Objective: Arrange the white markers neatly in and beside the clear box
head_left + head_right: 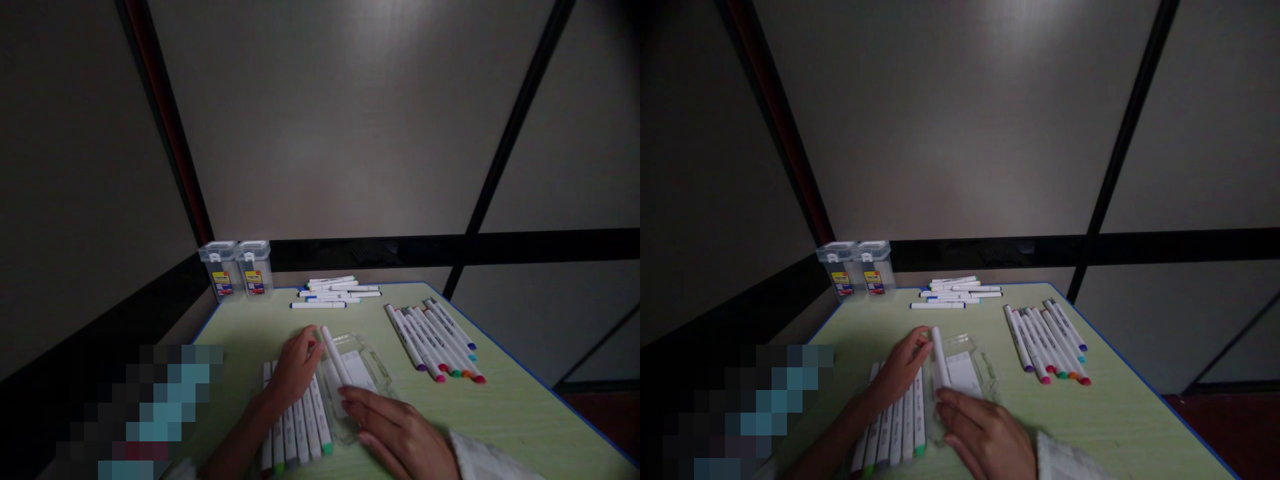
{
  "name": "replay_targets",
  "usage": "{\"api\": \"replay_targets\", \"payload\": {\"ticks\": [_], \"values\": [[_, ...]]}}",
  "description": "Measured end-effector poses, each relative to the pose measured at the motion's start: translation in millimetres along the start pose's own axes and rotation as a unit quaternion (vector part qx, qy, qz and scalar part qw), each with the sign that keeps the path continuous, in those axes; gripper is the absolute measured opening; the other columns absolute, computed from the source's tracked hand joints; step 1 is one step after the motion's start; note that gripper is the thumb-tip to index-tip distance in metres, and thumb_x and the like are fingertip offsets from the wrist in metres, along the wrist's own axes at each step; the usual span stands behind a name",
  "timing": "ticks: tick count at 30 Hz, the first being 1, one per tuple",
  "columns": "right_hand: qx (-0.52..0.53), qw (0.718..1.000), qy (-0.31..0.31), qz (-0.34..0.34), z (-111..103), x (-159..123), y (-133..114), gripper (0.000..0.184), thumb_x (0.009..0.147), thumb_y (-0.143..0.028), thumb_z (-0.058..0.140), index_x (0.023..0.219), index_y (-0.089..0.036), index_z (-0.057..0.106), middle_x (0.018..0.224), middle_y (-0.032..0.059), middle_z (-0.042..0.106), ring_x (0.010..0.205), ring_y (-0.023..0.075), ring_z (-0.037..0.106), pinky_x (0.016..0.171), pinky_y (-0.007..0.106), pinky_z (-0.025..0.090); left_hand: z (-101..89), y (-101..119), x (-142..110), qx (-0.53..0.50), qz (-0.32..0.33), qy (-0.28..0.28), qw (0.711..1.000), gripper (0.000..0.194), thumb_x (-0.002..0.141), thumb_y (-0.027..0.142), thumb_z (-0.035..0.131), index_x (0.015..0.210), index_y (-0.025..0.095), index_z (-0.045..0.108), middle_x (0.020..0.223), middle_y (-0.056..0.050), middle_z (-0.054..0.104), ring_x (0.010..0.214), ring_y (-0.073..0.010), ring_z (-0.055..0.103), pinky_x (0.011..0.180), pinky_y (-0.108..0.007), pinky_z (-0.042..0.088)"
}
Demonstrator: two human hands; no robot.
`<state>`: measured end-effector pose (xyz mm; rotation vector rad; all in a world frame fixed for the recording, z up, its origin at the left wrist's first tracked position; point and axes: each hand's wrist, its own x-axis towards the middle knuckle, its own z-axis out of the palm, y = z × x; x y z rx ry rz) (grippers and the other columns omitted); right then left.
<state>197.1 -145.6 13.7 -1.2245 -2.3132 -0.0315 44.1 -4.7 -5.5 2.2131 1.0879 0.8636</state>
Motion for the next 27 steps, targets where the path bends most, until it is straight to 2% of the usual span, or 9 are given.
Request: {"api": "replay_targets", "payload": {"ticks": [2, 6, 11, 17, 27], "values": [[-0.021, 0.999, 0.021, 0.017, 1.3, -0.2, 4.0, 0.031, 0.088, -0.02, 0.034, 0.11, -0.011, 0.055, 0.117, 0.0113, 0.054, 0.104, 0.016, 0.052, 0.086, 0.025, 0.043, 0.2, -0.7, 0.0, 0.0, -0.004, 0.0, 1.0, 0.033, 0.079, 0.031, 0.04, 0.107, 0.017, 0.048, 0.086, -0.004, 0.06, 0.084, -0.0159, 0.054, 0.081, -0.03, 0.04], [-0.054, 0.997, 0.009, 0.063, -3.2, 3.3, 10.2, 0.032, 0.088, -0.019, 0.032, 0.108, -0.01, 0.055, 0.116, 0.0135, 0.054, 0.106, 0.0175, 0.05, 0.089, 0.029, 0.042, 1.7, -3.3, 0.8, 0.0, 0.0, 0.003, 1.0, 0.033, 0.079, 0.032, 0.04, 0.106, 0.017, 0.049, 0.084, -0.003, 0.06, 0.083, -0.0155, 0.054, 0.081, -0.029, 0.04], [-0.079, 0.99, -0.003, 0.117, -6.5, 5.3, 17.4, 0.032, 0.088, -0.018, 0.031, 0.109, -0.01, 0.054, 0.114, 0.0138, 0.055, 0.104, 0.0192, 0.051, 0.089, 0.032, 0.042, 2.8, -5.7, 1.5, 0.019, 0.024, 0.0, 1.0, 0.029, 0.079, 0.03, 0.04, 0.102, 0.016, 0.051, 0.082, -0.004, 0.059, 0.081, -0.015, 0.054, 0.079, -0.028, 0.04], [-0.077, 0.983, 0.015, 0.167, -2.5, 2.5, 30.6, 0.029, 0.087, -0.016, 0.032, 0.103, -0.013, 0.056, 0.108, 0.0122, 0.057, 0.095, 0.0196, 0.057, 0.083, 0.033, 0.045, 1.7, -3.8, 0.5, 0.035, 0.02, -0.011, 0.999, 0.028, 0.078, 0.028, 0.041, 0.101, 0.015, 0.052, 0.088, -0.006, 0.06, 0.086, -0.0162, 0.054, 0.081, -0.029, 0.04], [-0.093, 0.98, 0.044, 0.172, -3.9, 1.5, 36.1, 0.029, 0.086, -0.018, 0.032, 0.1, -0.014, 0.057, 0.103, 0.0121, 0.06, 0.088, 0.0219, 0.06, 0.077, 0.036, 0.048, 0.8, -0.8, 0.9, 0.05, 0.017, -0.024, 0.998, 0.026, 0.077, 0.025, 0.044, 0.098, 0.014, 0.053, 0.094, -0.007, 0.06, 0.09, -0.0173, 0.053, 0.085, -0.031, 0.039]]}}
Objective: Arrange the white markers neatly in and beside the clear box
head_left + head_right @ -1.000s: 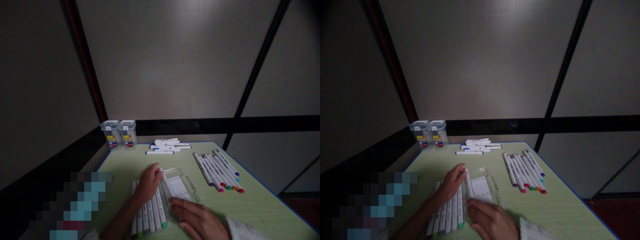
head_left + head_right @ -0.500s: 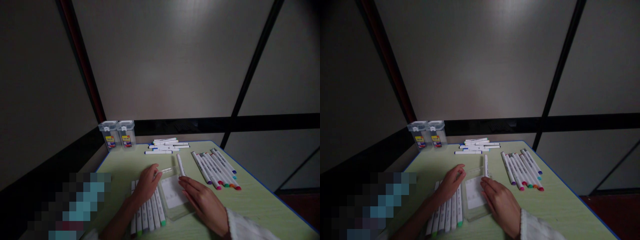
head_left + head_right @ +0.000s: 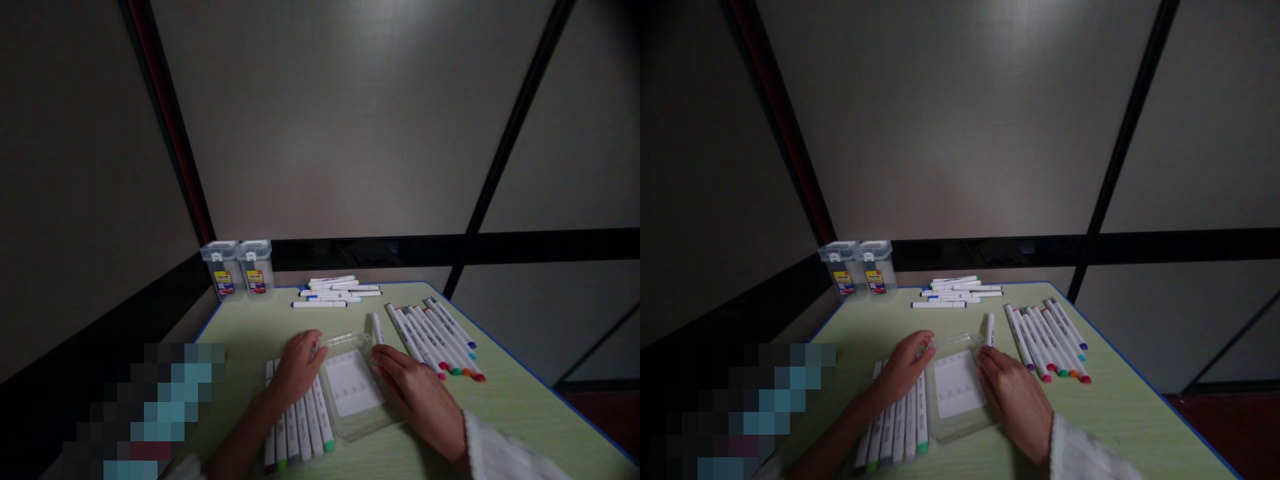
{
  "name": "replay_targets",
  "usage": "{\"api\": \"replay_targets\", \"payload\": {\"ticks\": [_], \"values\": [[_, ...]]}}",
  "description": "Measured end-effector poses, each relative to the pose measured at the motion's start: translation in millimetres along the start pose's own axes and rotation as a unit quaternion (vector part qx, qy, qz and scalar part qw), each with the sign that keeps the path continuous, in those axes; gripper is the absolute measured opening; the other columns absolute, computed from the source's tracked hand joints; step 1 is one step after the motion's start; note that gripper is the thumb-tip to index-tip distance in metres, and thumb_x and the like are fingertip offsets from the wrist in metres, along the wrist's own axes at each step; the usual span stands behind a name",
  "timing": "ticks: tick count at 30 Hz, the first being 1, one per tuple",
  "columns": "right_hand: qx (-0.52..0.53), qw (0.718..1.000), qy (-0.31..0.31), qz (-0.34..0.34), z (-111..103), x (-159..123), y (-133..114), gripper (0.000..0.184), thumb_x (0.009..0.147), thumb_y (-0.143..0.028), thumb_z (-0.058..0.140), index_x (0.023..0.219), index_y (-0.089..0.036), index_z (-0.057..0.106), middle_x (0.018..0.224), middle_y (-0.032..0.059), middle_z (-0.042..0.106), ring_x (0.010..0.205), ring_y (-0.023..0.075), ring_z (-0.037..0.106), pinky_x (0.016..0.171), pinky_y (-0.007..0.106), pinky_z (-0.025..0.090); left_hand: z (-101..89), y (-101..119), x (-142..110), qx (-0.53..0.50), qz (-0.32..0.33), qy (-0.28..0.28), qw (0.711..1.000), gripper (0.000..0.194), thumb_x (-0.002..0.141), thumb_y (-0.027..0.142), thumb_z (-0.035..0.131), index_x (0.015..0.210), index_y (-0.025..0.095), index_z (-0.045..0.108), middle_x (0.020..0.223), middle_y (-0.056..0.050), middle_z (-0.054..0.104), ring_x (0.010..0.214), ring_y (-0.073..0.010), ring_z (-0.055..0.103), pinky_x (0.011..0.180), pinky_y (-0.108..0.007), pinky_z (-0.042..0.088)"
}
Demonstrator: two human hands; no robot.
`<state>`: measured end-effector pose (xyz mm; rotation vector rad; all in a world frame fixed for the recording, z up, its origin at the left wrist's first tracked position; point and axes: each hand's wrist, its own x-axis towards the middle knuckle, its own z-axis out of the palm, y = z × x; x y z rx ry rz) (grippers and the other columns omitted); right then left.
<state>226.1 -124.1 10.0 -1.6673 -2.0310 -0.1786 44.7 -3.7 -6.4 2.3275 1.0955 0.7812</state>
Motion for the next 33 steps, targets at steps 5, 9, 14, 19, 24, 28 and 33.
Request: {"api": "replay_targets", "payload": {"ticks": [5, 9, 14, 19, 24, 28, 33], "values": [[0.003, 1.0, 0.014, 0.009, -4.2, 0.6, 2.8, 0.03, 0.086, -0.018, 0.032, 0.101, -0.015, 0.058, 0.105, 0.012, 0.06, 0.092, 0.0216, 0.059, 0.079, 0.035, 0.047, 0.1, -1.8, -0.2, 0.0, 0.006, 0.0, 1.0, 0.025, 0.077, 0.024, 0.044, 0.097, 0.014, 0.053, 0.094, -0.008, 0.06, 0.089, -0.0174, 0.053, 0.085, -0.031, 0.039], [-0.029, 0.998, -0.024, 0.041, -7.7, 1.4, 9.3, 0.032, 0.085, -0.014, 0.03, 0.094, -0.013, 0.06, 0.1, 0.0133, 0.061, 0.088, 0.0229, 0.06, 0.076, 0.034, 0.047, -1.3, -0.9, -0.4, 0.004, 0.008, -0.004, 1.0, 0.024, 0.077, 0.025, 0.043, 0.096, 0.014, 0.053, 0.093, -0.007, 0.06, 0.09, -0.0173, 0.053, 0.085, -0.031, 0.039], [-0.063, 0.995, -0.062, 0.055, -9.8, 1.6, 15.5, 0.032, 0.085, -0.012, 0.029, 0.083, -0.017, 0.061, 0.093, 0.0103, 0.062, 0.081, 0.0209, 0.063, 0.069, 0.028, 0.047, -1.6, -0.6, -0.8, 0.008, 0.01, -0.009, 1.0, 0.024, 0.077, 0.025, 0.043, 0.096, 0.014, 0.053, 0.093, -0.007, 0.06, 0.09, -0.0177, 0.053, 0.085, -0.031, 0.039], [-0.099, 0.99, -0.073, 0.064, -9.3, 0.6, 18.3, 0.026, 0.085, -0.015, 0.034, 0.081, -0.018, 0.06, 0.089, 0.0091, 0.063, 0.078, 0.0212, 0.062, 0.064, 0.028, 0.046, 0.0, -1.5, -0.8, 0.007, 0.011, -0.01, 1.0, 0.024, 0.077, 0.024, 0.043, 0.096, 0.013, 0.054, 0.094, -0.008, 0.06, 0.09, -0.018, 0.053, 0.085, -0.032, 0.039], [-0.104, 0.99, -0.073, 0.066, -8.8, 0.0, 19.0, 0.026, 0.086, -0.022, 0.035, 0.071, -0.019, 0.057, 0.075, 0.0079, 0.064, 0.07, 0.0198, 0.062, 0.06, 0.026, 0.044, -1.1, 1.2, -1.1, 0.013, 0.009, -0.009, 1.0, 0.024, 0.077, 0.024, 0.042, 0.095, 0.014, 0.054, 0.095, -0.008, 0.06, 0.091, -0.0181, 0.053, 0.085, -0.032, 0.039], [-0.109, 0.989, -0.075, 0.066, -6.6, -0.9, 19.3, 0.03, 0.088, -0.027, 0.033, 0.069, -0.019, 0.055, 0.072, 0.0066, 0.063, 0.066, 0.0189, 0.062, 0.056, 0.026, 0.043, -1.6, 1.6, -1.0, 0.017, 0.009, -0.008, 1.0, 0.024, 0.077, 0.024, 0.042, 0.096, 0.014, 0.054, 0.094, -0.008, 0.06, 0.091, -0.0181, 0.053, 0.085, -0.032, 0.039], [-0.118, 0.987, -0.083, 0.068, -4.3, -1.3, 20.8, 0.03, 0.088, -0.027, 0.033, 0.068, -0.02, 0.055, 0.072, 0.006, 0.063, 0.066, 0.0186, 0.062, 0.054, 0.025, 0.043, -1.0, 0.7, -0.8, 0.014, 0.015, -0.008, 1.0, 0.024, 0.077, 0.025, 0.042, 0.096, 0.014, 0.054, 0.095, -0.007, 0.06, 0.091, -0.0179, 0.053, 0.085, -0.032, 0.04]]}}
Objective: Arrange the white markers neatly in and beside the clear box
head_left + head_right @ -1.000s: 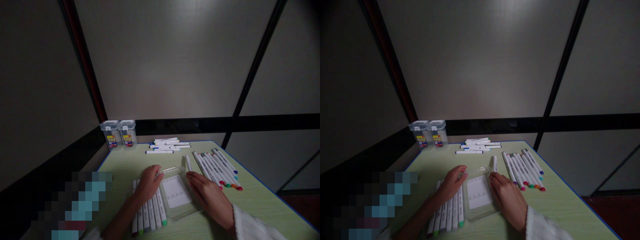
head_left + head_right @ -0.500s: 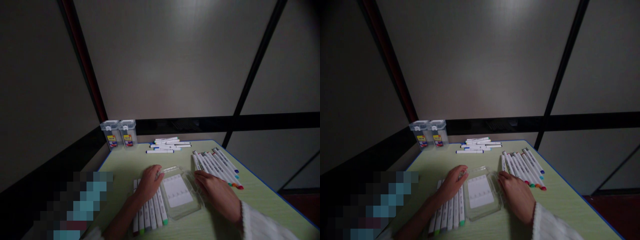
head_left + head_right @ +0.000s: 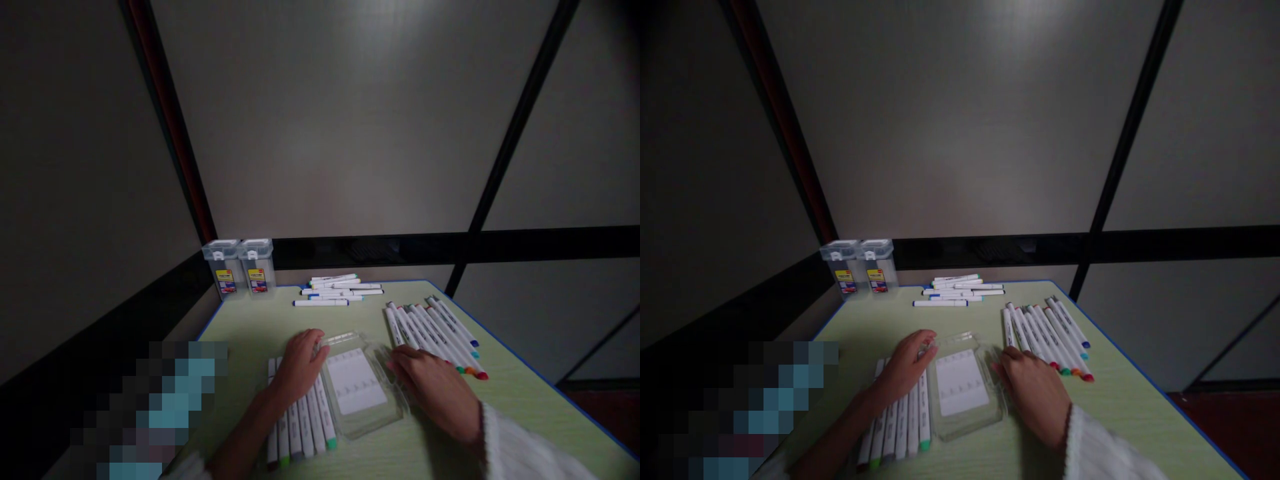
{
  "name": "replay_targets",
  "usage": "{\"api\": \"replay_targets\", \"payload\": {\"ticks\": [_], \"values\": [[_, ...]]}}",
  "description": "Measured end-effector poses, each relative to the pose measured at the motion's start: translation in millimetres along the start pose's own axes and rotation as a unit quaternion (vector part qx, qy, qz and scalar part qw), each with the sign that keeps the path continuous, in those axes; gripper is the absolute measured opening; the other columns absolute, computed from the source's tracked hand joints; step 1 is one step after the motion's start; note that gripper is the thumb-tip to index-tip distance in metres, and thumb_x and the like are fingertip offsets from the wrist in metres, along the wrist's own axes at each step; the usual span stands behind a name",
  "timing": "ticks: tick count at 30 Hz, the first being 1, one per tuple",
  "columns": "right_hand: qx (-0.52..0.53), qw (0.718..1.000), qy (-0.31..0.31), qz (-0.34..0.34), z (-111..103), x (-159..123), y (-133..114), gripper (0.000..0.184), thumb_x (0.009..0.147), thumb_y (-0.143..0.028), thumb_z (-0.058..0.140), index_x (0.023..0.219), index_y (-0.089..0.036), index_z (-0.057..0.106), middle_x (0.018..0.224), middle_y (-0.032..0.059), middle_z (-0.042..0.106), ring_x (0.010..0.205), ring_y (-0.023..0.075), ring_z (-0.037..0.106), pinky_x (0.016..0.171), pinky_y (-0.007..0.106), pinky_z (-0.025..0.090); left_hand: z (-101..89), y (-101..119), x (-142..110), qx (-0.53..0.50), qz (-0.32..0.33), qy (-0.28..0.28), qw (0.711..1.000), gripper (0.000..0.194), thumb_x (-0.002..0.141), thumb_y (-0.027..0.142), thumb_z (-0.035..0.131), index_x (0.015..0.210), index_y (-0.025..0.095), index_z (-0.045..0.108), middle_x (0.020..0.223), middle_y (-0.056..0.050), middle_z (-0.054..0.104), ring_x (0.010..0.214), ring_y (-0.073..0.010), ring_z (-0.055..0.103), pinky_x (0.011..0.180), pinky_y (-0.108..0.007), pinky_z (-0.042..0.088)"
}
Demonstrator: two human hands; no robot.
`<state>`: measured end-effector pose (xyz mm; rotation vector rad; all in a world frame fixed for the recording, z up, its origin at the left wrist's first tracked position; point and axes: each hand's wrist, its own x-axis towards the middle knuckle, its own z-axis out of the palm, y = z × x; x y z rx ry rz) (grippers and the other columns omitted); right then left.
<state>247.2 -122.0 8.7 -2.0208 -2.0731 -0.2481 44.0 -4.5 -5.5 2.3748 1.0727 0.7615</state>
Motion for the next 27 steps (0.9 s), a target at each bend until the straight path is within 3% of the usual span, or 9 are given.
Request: {"api": "replay_targets", "payload": {"ticks": [6, 10, 18, 21, 27], "values": [[-0.007, 1.0, 0.001, 0.002, -6.0, -1.4, -3.3, 0.027, 0.087, -0.023, 0.034, 0.072, -0.02, 0.057, 0.082, 0.0068, 0.062, 0.069, 0.0192, 0.061, 0.058, 0.027, 0.044, -1.3, 1.8, -0.7, 0.008, -0.005, 0.001, 1.0, 0.024, 0.077, 0.024, 0.042, 0.095, 0.015, 0.054, 0.094, -0.007, 0.06, 0.091, -0.018, 0.054, 0.085, -0.032, 0.04], [-0.005, 0.999, 0.035, -0.011, -14.6, -10.0, -4.0, 0.027, 0.086, -0.023, 0.033, 0.082, -0.02, 0.059, 0.094, 0.0092, 0.062, 0.078, 0.0221, 0.061, 0.065, 0.032, 0.047, -1.3, 2.2, -0.1, 0.01, -0.003, 0.002, 1.0, 0.023, 0.076, 0.025, 0.043, 0.094, 0.016, 0.054, 0.093, -0.006, 0.061, 0.09, -0.0174, 0.054, 0.084, -0.031, 0.04], [-0.066, 0.992, 0.094, -0.044, -31.8, -50.0, 15.3, 0.032, 0.086, -0.029, 0.031, 0.095, -0.019, 0.061, 0.098, 0.0109, 0.063, 0.081, 0.0263, 0.061, 0.067, 0.043, 0.051, 0.7, -1.1, 2.0, 0.006, 0.004, 0.006, 1.0, 0.023, 0.077, 0.025, 0.043, 0.094, 0.016, 0.055, 0.095, -0.007, 0.061, 0.089, -0.017, 0.054, 0.084, -0.031, 0.04], [-0.081, 0.991, 0.097, -0.05, -34.5, -66.9, 22.5, 0.033, 0.085, -0.031, 0.033, 0.094, -0.019, 0.062, 0.098, 0.0117, 0.064, 0.08, 0.0264, 0.062, 0.067, 0.042, 0.052, 1.8, -2.8, 2.5, 0.007, 0.0, 0.007, 1.0, 0.024, 0.077, 0.025, 0.043, 0.094, 0.015, 0.055, 0.095, -0.007, 0.061, 0.089, -0.0173, 0.054, 0.084, -0.031, 0.04], [0.011, 0.997, 0.08, 0.005, -26.8, -70.5, 23.5, 0.032, 0.086, -0.031, 0.032, 0.096, -0.019, 0.061, 0.101, 0.0116, 0.062, 0.086, 0.0261, 0.06, 0.071, 0.041, 0.05, 1.1, -2.3, 2.1, 0.007, 0.002, 0.008, 1.0, 0.024, 0.077, 0.026, 0.043, 0.094, 0.015, 0.055, 0.095, -0.007, 0.061, 0.09, -0.0172, 0.054, 0.084, -0.031, 0.04]]}}
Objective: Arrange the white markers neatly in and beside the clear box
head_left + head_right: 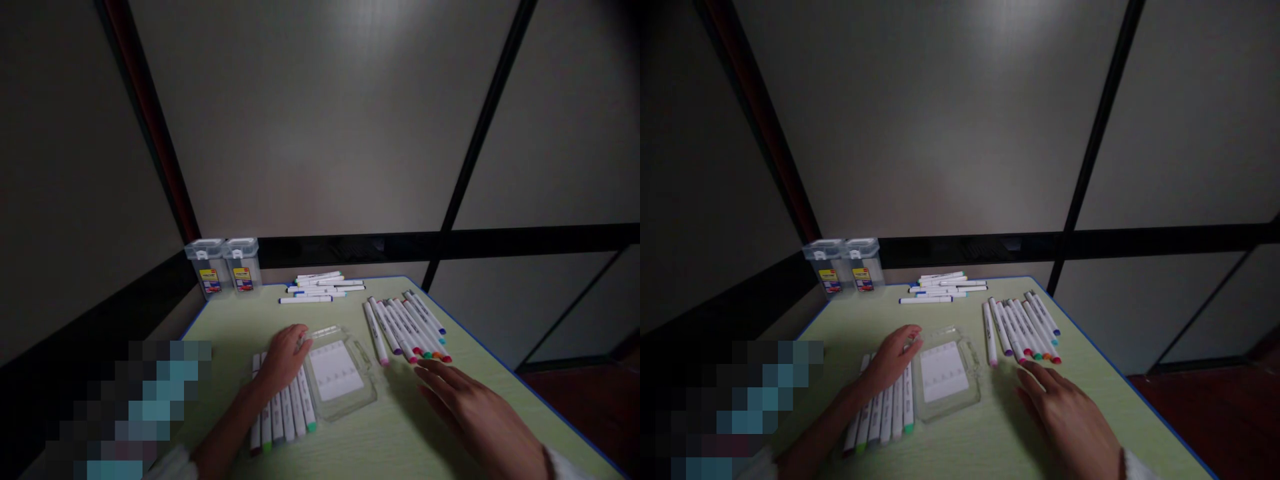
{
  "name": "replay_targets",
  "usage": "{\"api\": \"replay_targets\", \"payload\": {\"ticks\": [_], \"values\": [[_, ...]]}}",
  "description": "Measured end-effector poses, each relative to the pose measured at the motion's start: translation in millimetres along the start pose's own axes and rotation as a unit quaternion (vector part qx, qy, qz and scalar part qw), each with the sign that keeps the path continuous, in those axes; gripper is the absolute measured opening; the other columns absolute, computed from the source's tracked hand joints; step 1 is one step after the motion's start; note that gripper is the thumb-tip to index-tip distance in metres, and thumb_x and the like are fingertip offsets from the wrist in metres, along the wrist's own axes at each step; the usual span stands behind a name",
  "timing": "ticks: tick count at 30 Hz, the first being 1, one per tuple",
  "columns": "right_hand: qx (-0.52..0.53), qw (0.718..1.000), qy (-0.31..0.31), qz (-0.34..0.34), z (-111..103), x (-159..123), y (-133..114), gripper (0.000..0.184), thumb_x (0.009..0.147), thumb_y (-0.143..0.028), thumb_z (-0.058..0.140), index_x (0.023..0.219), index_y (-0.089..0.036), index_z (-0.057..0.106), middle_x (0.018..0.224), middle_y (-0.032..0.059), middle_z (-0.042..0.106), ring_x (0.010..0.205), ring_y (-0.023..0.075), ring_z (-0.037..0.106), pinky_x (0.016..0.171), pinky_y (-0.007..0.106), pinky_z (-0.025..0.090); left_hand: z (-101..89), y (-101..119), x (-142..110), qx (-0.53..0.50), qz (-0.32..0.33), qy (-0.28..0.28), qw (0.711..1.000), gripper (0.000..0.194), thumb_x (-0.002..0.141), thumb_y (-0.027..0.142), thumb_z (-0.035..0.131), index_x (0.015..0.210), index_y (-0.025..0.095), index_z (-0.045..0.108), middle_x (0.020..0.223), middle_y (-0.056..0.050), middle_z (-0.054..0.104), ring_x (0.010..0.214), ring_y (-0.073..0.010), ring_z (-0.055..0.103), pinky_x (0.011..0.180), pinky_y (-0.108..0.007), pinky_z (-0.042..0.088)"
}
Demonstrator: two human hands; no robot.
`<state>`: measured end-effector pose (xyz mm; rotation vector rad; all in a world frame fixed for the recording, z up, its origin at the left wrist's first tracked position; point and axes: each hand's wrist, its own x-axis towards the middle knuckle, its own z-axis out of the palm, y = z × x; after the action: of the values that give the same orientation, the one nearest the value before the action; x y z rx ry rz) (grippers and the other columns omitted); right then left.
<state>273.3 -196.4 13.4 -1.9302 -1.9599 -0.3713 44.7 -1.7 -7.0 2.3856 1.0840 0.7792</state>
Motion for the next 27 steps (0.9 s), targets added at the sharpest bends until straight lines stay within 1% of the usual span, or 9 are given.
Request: {"api": "replay_targets", "payload": {"ticks": [4, 6, 7, 10, 14, 17, 20, 23, 27], "values": [[0.162, 0.987, -0.001, 0.025, 8.5, 25.1, -5.5, 0.03, 0.086, -0.027, 0.033, 0.096, -0.019, 0.06, 0.098, 0.0101, 0.06, 0.084, 0.0214, 0.06, 0.075, 0.036, 0.047, 0.0, -1.3, 0.1, 0.001, 0.003, 0.001, 1.0, 0.024, 0.077, 0.027, 0.043, 0.094, 0.016, 0.054, 0.095, -0.007, 0.061, 0.089, -0.0166, 0.054, 0.084, -0.03, 0.04], [0.269, 0.962, 0.027, 0.048, 13.3, 40.9, -7.1, 0.028, 0.085, -0.032, 0.037, 0.087, -0.019, 0.061, 0.09, 0.0082, 0.061, 0.077, 0.0201, 0.06, 0.069, 0.033, 0.047, 0.1, -2.1, 0.4, 0.003, 0.005, 0.002, 1.0, 0.024, 0.077, 0.027, 0.043, 0.095, 0.016, 0.054, 0.095, -0.006, 0.061, 0.089, -0.0166, 0.054, 0.084, -0.031, 0.04], [0.327, 0.941, 0.049, 0.075, 16.4, 48.5, -7.6, 0.027, 0.084, -0.034, 0.04, 0.085, -0.018, 0.061, 0.087, 0.008, 0.062, 0.077, 0.0205, 0.06, 0.067, 0.032, 0.047, 0.2, -2.3, 0.5, 0.003, 0.006, 0.002, 1.0, 0.024, 0.077, 0.027, 0.043, 0.095, 0.016, 0.054, 0.095, -0.006, 0.061, 0.09, -0.0165, 0.054, 0.084, -0.03, 0.04], [0.365, 0.923, 0.074, 0.097, 28.4, 69.0, -8.5, 0.033, 0.086, -0.038, 0.036, 0.097, -0.015, 0.057, 0.085, 0.008, 0.063, 0.071, 0.0183, 0.061, 0.059, 0.029, 0.049, 0.6, -2.0, 0.3, 0.002, 0.004, 0.003, 1.0, 0.023, 0.077, 0.027, 0.043, 0.094, 0.016, 0.055, 0.095, -0.006, 0.061, 0.089, -0.0163, 0.055, 0.084, -0.03, 0.041], [0.374, 0.917, 0.101, 0.095, 43.2, 87.8, -11.7, 0.037, 0.088, -0.038, 0.029, 0.1, -0.012, 0.052, 0.082, 0.009, 0.062, 0.068, 0.0173, 0.062, 0.059, 0.029, 0.049, 1.2, -2.1, 0.4, 0.003, 0.004, 0.001, 1.0, 0.023, 0.077, 0.027, 0.043, 0.093, 0.016, 0.055, 0.094, -0.006, 0.061, 0.088, -0.0163, 0.055, 0.084, -0.03, 0.041], [0.346, 0.93, 0.105, 0.063, 45.9, 92.5, -17.0, 0.032, 0.089, -0.034, 0.03, 0.095, -0.013, 0.054, 0.087, 0.0098, 0.059, 0.073, 0.0179, 0.059, 0.063, 0.03, 0.048, -1.5, -6.3, 5.7, 0.002, 0.01, -0.003, 1.0, 0.022, 0.076, 0.026, 0.044, 0.092, 0.016, 0.055, 0.091, -0.006, 0.06, 0.087, -0.0159, 0.055, 0.082, -0.029, 0.041], [0.306, 0.949, 0.074, -0.002, 43.3, 90.1, -24.0, 0.025, 0.087, -0.027, 0.034, 0.089, -0.016, 0.056, 0.088, 0.0083, 0.057, 0.08, 0.019, 0.056, 0.071, 0.032, 0.045, -9.0, -16.4, 20.6, 0.017, 0.018, 0.007, 1.0, 0.019, 0.076, 0.025, 0.044, 0.088, 0.016, 0.055, 0.091, -0.005, 0.059, 0.089, -0.0155, 0.053, 0.083, -0.029, 0.041], [0.267, 0.961, 0.038, -0.059, 40.5, 86.3, -30.6, 0.023, 0.086, -0.023, 0.035, 0.089, -0.017, 0.058, 0.089, 0.0075, 0.056, 0.081, 0.019, 0.054, 0.074, 0.033, 0.043, -17.9, -29.3, 42.1, 0.069, 0.0, 0.02, 0.997, 0.019, 0.075, 0.023, 0.044, 0.089, 0.016, 0.056, 0.092, -0.006, 0.057, 0.092, -0.0171, 0.052, 0.087, -0.031, 0.039], [0.226, 0.97, 0.023, -0.081, 39.9, 84.5, -35.3, 0.024, 0.086, -0.02, 0.035, 0.094, -0.017, 0.057, 0.09, 0.0084, 0.057, 0.082, 0.02, 0.054, 0.076, 0.035, 0.043, -23.4, -41.6, 65.6, 0.126, 0.002, 0.017, 0.992, 0.028, 0.074, 0.019, 0.045, 0.099, 0.014, 0.053, 0.108, -0.009, 0.053, 0.104, -0.0189, 0.047, 0.093, -0.032, 0.034]]}}
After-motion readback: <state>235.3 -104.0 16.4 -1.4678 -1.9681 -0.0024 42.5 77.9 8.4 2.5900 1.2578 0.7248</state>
